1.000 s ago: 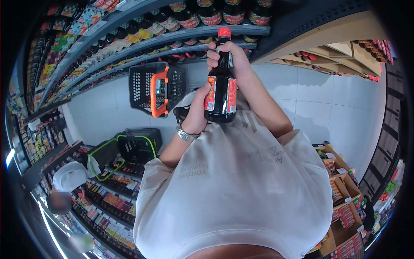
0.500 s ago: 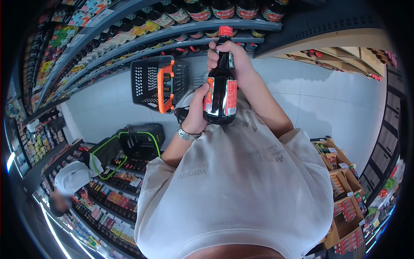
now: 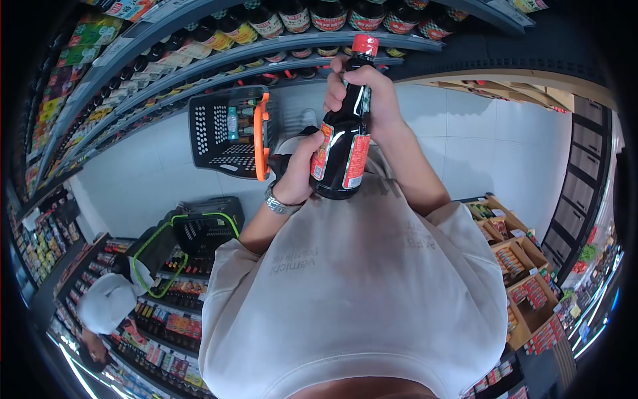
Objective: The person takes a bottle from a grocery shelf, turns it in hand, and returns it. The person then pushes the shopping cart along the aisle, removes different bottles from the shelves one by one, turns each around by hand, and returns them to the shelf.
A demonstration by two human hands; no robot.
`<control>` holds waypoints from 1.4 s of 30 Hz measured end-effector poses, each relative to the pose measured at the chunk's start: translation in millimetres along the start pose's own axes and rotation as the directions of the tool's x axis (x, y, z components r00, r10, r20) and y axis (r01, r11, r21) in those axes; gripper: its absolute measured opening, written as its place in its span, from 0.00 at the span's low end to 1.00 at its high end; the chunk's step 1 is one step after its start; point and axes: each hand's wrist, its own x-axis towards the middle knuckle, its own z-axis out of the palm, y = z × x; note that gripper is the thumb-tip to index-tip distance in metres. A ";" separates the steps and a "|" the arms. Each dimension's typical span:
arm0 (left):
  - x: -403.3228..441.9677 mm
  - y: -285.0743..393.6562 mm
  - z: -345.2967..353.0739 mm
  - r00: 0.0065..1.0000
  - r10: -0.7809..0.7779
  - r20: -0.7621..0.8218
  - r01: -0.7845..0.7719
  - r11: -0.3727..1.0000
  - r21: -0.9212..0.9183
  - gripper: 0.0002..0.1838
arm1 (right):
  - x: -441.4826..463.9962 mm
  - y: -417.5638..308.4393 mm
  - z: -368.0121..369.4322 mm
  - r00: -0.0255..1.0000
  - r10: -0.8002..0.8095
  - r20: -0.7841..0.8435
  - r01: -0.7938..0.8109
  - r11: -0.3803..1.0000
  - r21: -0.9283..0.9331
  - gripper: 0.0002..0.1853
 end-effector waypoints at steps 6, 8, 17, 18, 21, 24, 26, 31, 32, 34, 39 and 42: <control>-5.8 27.1 -36.1 0.989 -0.047 0.141 0.069 0.985 -0.157 0.24 | 20.1 20.8 21.7 0.996 -0.059 -0.074 0.056 0.998 -0.041 0.11; -4.7 34.8 -42.9 0.982 -0.078 0.173 0.107 0.980 -0.167 0.24 | 25.7 24.0 23.7 0.992 -0.068 -0.111 0.065 0.997 -0.030 0.11; -19.4 56.8 -65.4 0.983 -0.040 0.180 0.063 0.990 -0.124 0.24 | 46.4 51.6 36.4 0.995 -0.067 -0.079 0.069 0.997 0.020 0.12; -21.0 57.5 -68.2 0.982 -0.033 0.185 0.059 0.989 -0.137 0.24 | 48.0 53.5 38.3 0.996 -0.060 -0.070 0.061 0.998 0.009 0.13; -25.2 64.8 -69.9 0.986 0.028 0.165 -0.016 0.997 -0.073 0.24 | 53.2 55.7 44.2 0.995 -0.064 -0.078 0.063 0.998 -0.022 0.13; -27.4 65.0 -73.5 0.992 -0.033 0.118 0.052 0.986 -0.159 0.23 | 58.9 59.4 45.2 0.992 -0.104 -0.065 0.100 0.993 -0.057 0.14; -28.7 66.1 -76.8 0.992 -0.003 0.123 0.019 0.991 -0.131 0.23 | 61.5 62.4 44.3 0.995 -0.084 -0.047 0.082 0.995 -0.049 0.14; -27.8 67.1 -78.1 0.994 -0.042 0.097 0.055 0.988 -0.141 0.23 | 64.4 67.6 37.4 0.995 -0.061 -0.073 0.062 0.998 0.014 0.13; -26.2 67.8 -77.8 0.992 -0.073 0.102 0.091 0.978 -0.189 0.23 | 64.9 67.3 36.5 0.994 -0.033 -0.107 0.037 0.999 0.035 0.13; -22.0 68.4 -76.4 0.992 -0.067 0.104 0.085 0.980 -0.180 0.23 | 64.5 65.3 33.9 0.993 -0.034 -0.113 0.041 0.997 0.060 0.12; -14.3 66.4 -77.8 0.993 -0.074 0.088 0.082 0.991 -0.101 0.30 | 64.0 58.9 30.3 0.995 -0.015 -0.100 0.026 0.993 0.112 0.12; -6.2 71.6 -70.9 0.987 -0.088 0.131 0.100 0.991 -0.089 0.30 | 62.5 50.5 26.2 0.993 -0.041 -0.111 0.053 0.993 0.107 0.11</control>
